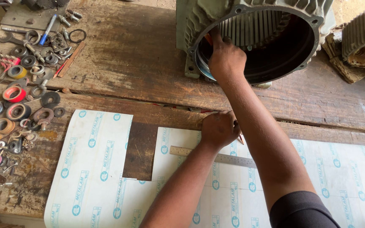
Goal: The person lays a long white adhesive-backed sheet on the workbench, aligns a steel ruler across it, and draws straight pencil marks at intervals, repositioning the ruler repeatedly. They occasionally reach into an electric motor housing on the bench before returning to measuring and marking the sheet.
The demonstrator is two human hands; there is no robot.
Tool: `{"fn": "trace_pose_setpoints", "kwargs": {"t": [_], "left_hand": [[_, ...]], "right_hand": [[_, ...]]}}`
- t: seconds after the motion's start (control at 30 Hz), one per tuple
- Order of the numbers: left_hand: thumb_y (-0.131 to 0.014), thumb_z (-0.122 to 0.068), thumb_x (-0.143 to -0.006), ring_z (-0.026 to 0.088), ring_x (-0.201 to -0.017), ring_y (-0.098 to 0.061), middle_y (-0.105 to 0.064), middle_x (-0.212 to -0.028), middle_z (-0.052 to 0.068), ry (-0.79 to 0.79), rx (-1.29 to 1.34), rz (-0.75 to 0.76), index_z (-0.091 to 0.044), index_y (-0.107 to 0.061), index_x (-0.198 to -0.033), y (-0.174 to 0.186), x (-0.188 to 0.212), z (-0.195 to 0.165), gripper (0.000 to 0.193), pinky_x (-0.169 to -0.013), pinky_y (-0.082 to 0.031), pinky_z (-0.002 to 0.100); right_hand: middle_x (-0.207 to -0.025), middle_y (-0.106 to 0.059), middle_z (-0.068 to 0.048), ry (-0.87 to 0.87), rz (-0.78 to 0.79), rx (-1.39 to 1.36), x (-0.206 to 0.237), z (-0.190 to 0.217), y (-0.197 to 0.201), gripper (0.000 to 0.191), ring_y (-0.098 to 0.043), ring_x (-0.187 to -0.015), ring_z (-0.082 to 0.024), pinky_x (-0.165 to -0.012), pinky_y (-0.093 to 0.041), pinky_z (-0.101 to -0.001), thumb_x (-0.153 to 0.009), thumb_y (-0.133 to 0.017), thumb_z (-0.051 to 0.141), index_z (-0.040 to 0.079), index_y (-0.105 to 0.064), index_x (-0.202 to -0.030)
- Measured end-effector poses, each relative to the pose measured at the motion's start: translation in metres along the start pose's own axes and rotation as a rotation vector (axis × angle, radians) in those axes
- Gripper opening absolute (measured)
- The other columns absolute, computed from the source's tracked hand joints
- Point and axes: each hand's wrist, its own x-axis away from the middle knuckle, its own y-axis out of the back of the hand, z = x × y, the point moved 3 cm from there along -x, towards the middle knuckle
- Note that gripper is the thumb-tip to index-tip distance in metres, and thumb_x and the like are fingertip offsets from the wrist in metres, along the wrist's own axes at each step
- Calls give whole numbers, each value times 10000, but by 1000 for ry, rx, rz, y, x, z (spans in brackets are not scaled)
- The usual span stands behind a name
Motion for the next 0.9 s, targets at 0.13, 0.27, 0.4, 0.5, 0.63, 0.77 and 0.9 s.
{"fn": "trace_pose_setpoints", "kwargs": {"t": [0.13,0.27,0.4,0.5,0.63,0.77,0.9], "left_hand": [[-647,-309,-905,272,-750,-739,-738,-804,106,-5,-1,-2,-94,-682,-815,2,0,-2,236,-718,-589,428],[-636,-325,-929,264,-720,-732,-735,-794,99,24,-17,50,-101,-685,-794,0,-1,-1,266,-689,-589,421],[-595,-340,-987,253,-659,-723,-721,-765,105,36,-47,71,-92,-678,-794,-4,-2,1,326,-637,-591,411],[-597,-343,-952,244,-623,-721,-730,-750,89,9,-19,60,-102,-691,-783,-4,-2,0,309,-634,-594,398],[-657,-406,-929,265,-627,-717,-730,-728,105,-25,-12,-8,-77,-684,-742,-2,-1,-1,380,-629,-591,409],[-672,-406,-916,264,-634,-724,-731,-736,103,-19,-8,-14,-80,-685,-755,-3,-1,0,363,-633,-594,407],[-659,-414,-937,258,-637,-726,-733,-750,95,-6,24,-4,-92,-687,-757,-6,0,2,370,-651,-599,399]], "right_hand": [[-1124,-686,-201,3,37,-2,7,-2,-2,897,-744,-811,-330,-598,-600,-433,-858,-599,60,251,-210,-1643],[-1162,-687,-215,17,22,-1,11,0,-2,939,-742,-816,-329,-580,-595,-422,-849,-596,51,274,-169,-1655],[-1154,-700,-211,-43,161,56,5,4,-1,925,-748,-811,-302,-573,-590,-385,-916,-563,51,266,-111,-1694],[-1145,-685,-212,-48,238,43,9,8,0,946,-762,-759,-279,-519,-593,-351,-907,-558,33,301,-69,-1672],[-1224,-657,-220,3,151,42,21,11,2,964,-760,-788,-316,-526,-597,-391,-858,-627,83,259,-101,-1647],[-1108,-716,-208,-27,165,6,15,11,0,957,-755,-840,-328,-588,-600,-416,-876,-653,114,263,-120,-1657],[-1109,-705,-223,-21,130,-2,12,11,0,991,-757,-809,-331,-556,-598,-415,-833,-679,121,246,-123,-1643]]}}
